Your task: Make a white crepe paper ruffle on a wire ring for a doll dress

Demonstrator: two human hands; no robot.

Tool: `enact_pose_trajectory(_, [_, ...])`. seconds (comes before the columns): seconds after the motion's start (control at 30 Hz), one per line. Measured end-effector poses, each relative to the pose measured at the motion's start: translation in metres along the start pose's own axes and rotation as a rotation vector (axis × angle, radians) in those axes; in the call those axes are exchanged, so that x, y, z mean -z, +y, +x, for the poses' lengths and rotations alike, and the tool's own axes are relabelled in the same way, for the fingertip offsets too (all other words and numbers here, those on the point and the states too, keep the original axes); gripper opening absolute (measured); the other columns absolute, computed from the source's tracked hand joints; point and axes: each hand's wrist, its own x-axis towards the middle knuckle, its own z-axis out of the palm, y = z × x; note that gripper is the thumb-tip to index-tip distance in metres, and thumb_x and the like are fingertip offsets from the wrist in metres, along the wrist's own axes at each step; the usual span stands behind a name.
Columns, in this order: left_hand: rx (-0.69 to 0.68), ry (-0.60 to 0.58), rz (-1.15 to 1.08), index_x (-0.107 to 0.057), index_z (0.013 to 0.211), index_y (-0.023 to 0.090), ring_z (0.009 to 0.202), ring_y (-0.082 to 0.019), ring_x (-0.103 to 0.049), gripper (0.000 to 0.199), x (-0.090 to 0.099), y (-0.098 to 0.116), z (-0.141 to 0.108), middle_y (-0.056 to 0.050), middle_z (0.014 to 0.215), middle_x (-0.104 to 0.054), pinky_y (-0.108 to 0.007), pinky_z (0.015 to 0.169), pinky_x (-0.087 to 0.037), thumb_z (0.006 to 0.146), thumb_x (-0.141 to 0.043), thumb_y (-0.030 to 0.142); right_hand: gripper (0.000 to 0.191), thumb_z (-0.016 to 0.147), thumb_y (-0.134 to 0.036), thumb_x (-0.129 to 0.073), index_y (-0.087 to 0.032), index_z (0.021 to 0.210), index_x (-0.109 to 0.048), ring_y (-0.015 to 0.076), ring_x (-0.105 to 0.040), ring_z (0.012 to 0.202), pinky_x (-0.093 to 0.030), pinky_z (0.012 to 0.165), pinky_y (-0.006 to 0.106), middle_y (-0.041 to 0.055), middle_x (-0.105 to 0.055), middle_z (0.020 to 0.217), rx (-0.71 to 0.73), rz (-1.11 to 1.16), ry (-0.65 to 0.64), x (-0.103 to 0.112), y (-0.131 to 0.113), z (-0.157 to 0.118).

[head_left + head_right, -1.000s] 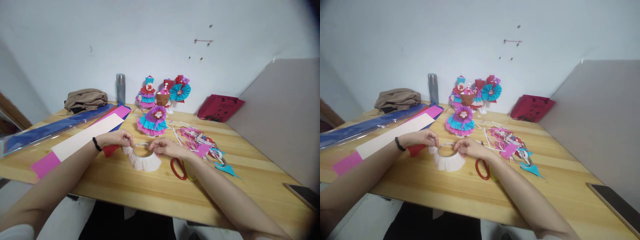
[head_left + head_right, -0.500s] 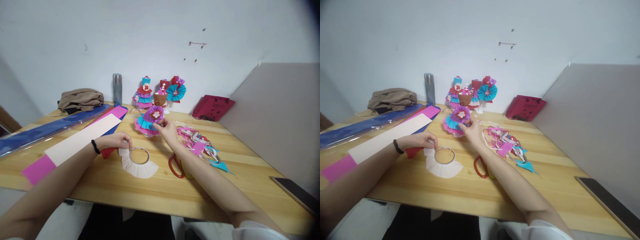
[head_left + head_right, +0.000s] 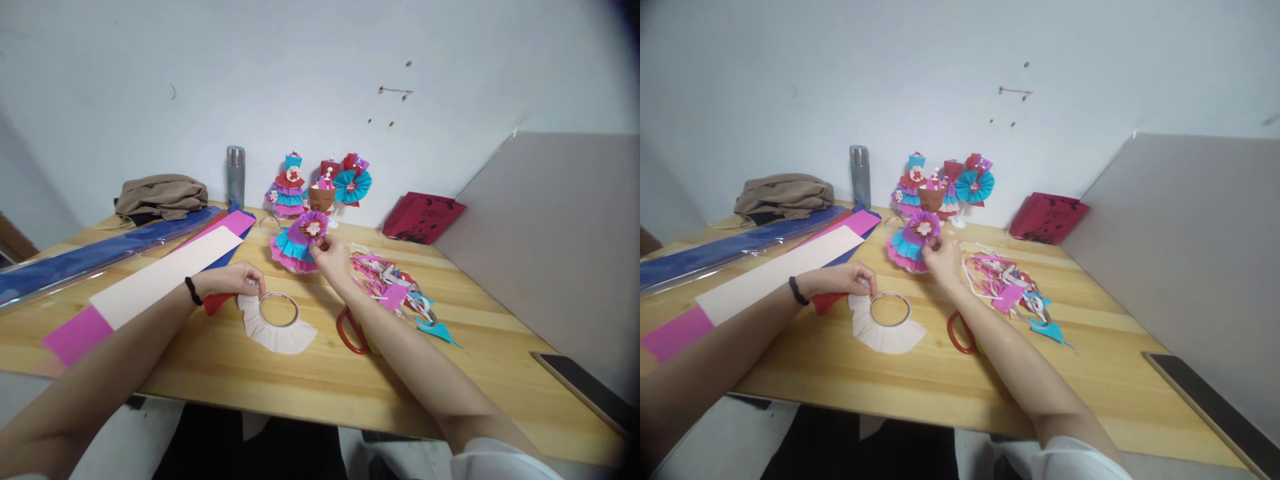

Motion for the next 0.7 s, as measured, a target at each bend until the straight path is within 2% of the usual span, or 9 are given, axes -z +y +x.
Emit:
enact_pose_trajectory(0.23, [-0.007,-0.012,-0.013,-0.068,0.083,0.012,0.059,-0.011,-0.059,0.019,-0.001,0.002,-0.001,-0.001,0.068,-0.066,-0.017,0.053,-0.045,0.066,-0.062,0.019,0.011,0.067,-0.029,-0.054,-0.021,0.06,-0.051,0.0142,-0.048,0.057,-0.035,0.059,0.028,-0.0018,-0.053,0.057,0.028,0.132,-0.006,0.013,0.0,-0.001])
enact_pose_trajectory(0.4, [-0.002,-0.004,0.031,-0.068,0.083,0.011,0.06,-0.011,-0.058,0.022,-0.001,0.002,0.0,-0.001,0.07,-0.066,-0.017,0.054,-0.044,0.065,-0.061,0.02,0.015,0.063,-0.034,-0.058,-0.021,0.061,-0.05,0.0124,-0.048,0.053,-0.037,0.053,0.026,-0.0013,-0.056,0.057,-0.038,0.313,-0.041,0.014,0.007,0.006])
enact_pose_trajectory(0.53, [0.007,0.011,0.018,-0.068,0.082,0.011,0.061,-0.011,-0.058,0.022,-0.002,0.003,0.0,-0.001,0.069,-0.065,-0.018,0.055,-0.045,0.063,-0.061,0.022,0.022,0.058,-0.038,-0.061,-0.021,0.067,-0.052,0.0092,-0.039,0.039,-0.028,0.04,0.024,-0.0008,-0.06,0.054,-0.146,0.498,-0.152,0.014,0.01,0.009])
enact_pose_trajectory(0.7, [0.015,0.013,-0.007,-0.067,0.08,0.012,0.061,-0.012,-0.058,0.021,-0.003,0.004,-0.001,-0.001,0.069,-0.065,-0.019,0.055,-0.045,0.062,-0.062,0.023,0.029,0.053,-0.033,-0.068,-0.02,0.074,-0.055,0.0045,-0.03,0.034,-0.017,0.037,0.021,-0.0034,-0.059,0.054,-0.212,0.657,-0.236,0.024,0.01,0.011])
